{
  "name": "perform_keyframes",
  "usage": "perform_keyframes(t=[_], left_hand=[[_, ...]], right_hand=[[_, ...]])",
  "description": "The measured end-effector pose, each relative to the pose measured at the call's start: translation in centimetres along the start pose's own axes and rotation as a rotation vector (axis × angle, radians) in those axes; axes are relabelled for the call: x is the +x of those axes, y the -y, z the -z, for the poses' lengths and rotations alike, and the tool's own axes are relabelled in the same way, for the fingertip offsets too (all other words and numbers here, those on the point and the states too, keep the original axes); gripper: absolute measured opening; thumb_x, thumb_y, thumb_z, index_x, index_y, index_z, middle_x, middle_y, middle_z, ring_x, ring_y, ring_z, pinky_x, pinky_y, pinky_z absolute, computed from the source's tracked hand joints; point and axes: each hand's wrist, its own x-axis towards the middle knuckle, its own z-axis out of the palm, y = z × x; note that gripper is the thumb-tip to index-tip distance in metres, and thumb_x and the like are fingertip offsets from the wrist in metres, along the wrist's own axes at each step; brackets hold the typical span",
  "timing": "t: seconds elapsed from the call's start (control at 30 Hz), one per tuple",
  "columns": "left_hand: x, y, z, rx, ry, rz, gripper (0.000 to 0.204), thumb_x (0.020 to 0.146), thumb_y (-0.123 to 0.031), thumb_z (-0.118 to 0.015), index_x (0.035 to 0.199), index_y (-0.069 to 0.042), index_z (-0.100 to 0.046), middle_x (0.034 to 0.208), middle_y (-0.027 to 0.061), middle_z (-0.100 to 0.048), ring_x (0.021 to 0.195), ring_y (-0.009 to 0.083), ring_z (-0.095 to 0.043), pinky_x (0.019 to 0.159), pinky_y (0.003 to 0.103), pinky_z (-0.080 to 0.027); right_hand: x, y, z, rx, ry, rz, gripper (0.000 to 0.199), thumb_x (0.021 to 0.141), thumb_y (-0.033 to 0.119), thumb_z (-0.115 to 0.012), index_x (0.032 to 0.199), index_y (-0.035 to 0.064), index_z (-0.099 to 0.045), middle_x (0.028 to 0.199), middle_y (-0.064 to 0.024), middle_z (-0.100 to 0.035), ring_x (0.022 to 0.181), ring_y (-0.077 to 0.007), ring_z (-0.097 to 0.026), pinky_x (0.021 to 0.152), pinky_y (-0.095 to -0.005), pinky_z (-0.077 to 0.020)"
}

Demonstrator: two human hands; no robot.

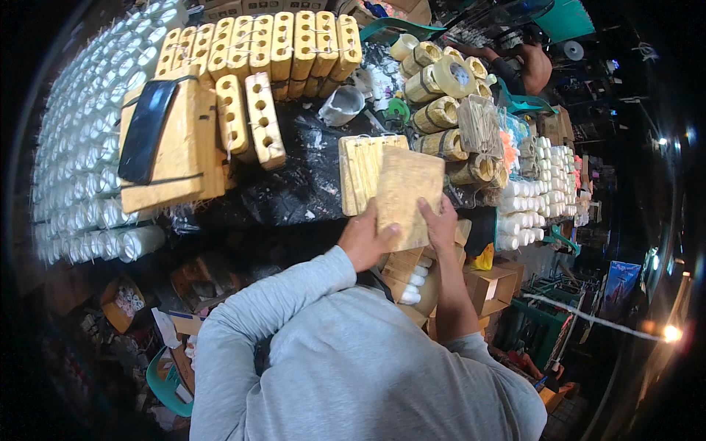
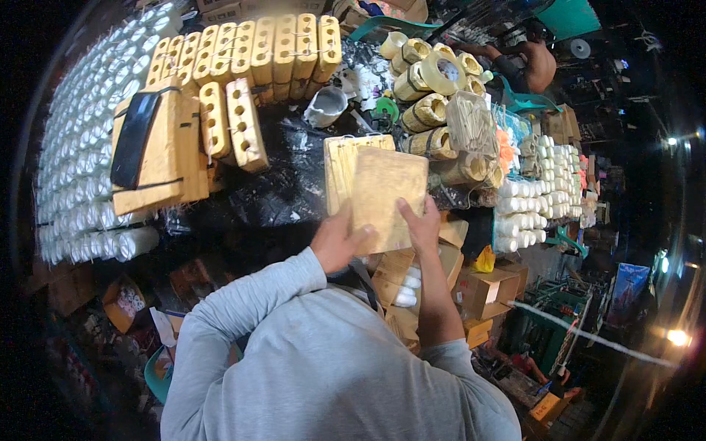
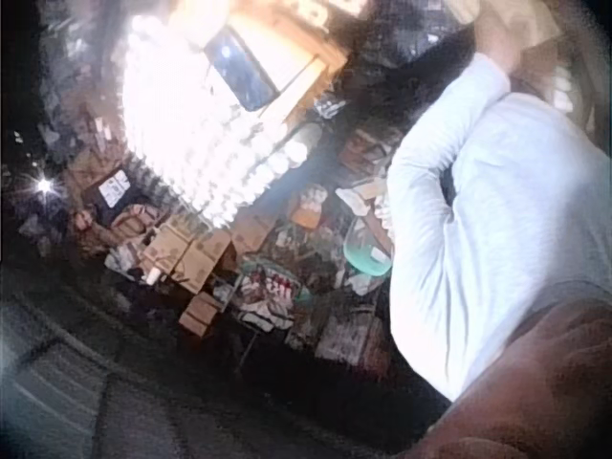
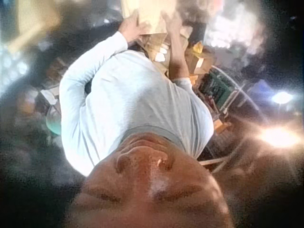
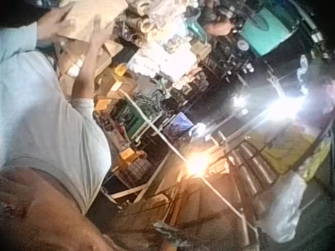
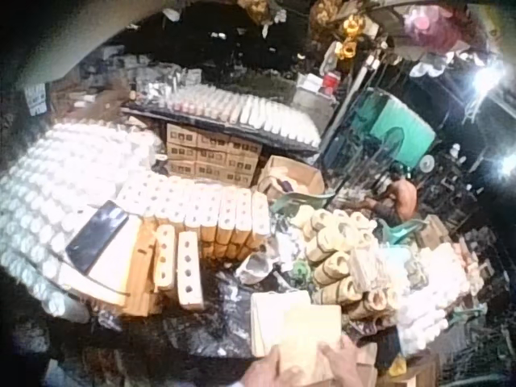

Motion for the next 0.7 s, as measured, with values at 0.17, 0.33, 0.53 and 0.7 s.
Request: perform_keyframes(t=[0.17,0.33,0.53,0.7], left_hand=[[4.4,6.0,-0.3,0.221,-0.097,0.116,0.051,0.091,-0.026,-0.075,0.122,0.011,-0.058,0.104,0.035,-0.07,0.101,0.0503,-0.07,0.089,0.051,-0.056],[7.2,8.1,-1.4,0.3,-0.171,0.17,0.05,0.087,-0.021,-0.078,0.118,0.014,-0.059,0.099,0.0352,-0.069,0.097,0.0521,-0.068,0.089,0.054,-0.055],[8.1,8.3,-1.6,0.347,-0.196,0.273,0.055,0.088,-0.021,-0.077,0.126,0.015,-0.058,0.114,0.0361,-0.065,0.107,0.052,-0.066,0.093,0.052,-0.055],[8.2,8.0,-1.5,0.416,-0.203,0.29,0.056,0.089,-0.024,-0.077,0.126,0.013,-0.059,0.117,0.0334,-0.065,0.106,0.0491,-0.067,0.094,0.051,-0.055]], right_hand=[[5.9,-0.6,-1.3,-0.484,0.031,0.112,0.059,0.082,0.037,-0.09,0.122,-0.001,-0.069,0.109,-0.0184,-0.076,0.103,-0.0297,-0.073,0.092,-0.0419,-0.0557],[9.9,-1.6,-2.0,-0.523,0.141,0.049,0.059,0.083,0.04,-0.088,0.122,-0.0004,-0.07,0.111,-0.0214,-0.074,0.102,-0.0347,-0.072,0.092,-0.0439,-0.0541],[11.0,-2.1,-2.8,-0.658,0.141,0.055,0.061,0.082,0.04,-0.089,0.121,-0.0024,-0.069,0.113,-0.0254,-0.067,0.107,-0.0406,-0.065,0.096,-0.0479,-0.0509],[11.1,-1.9,-3.1,-0.63,0.144,0.029,0.064,0.081,0.04,-0.09,0.122,-0.0032,-0.069,0.115,-0.0264,-0.061,0.111,-0.0424,-0.061,0.096,-0.0494,-0.0497]])
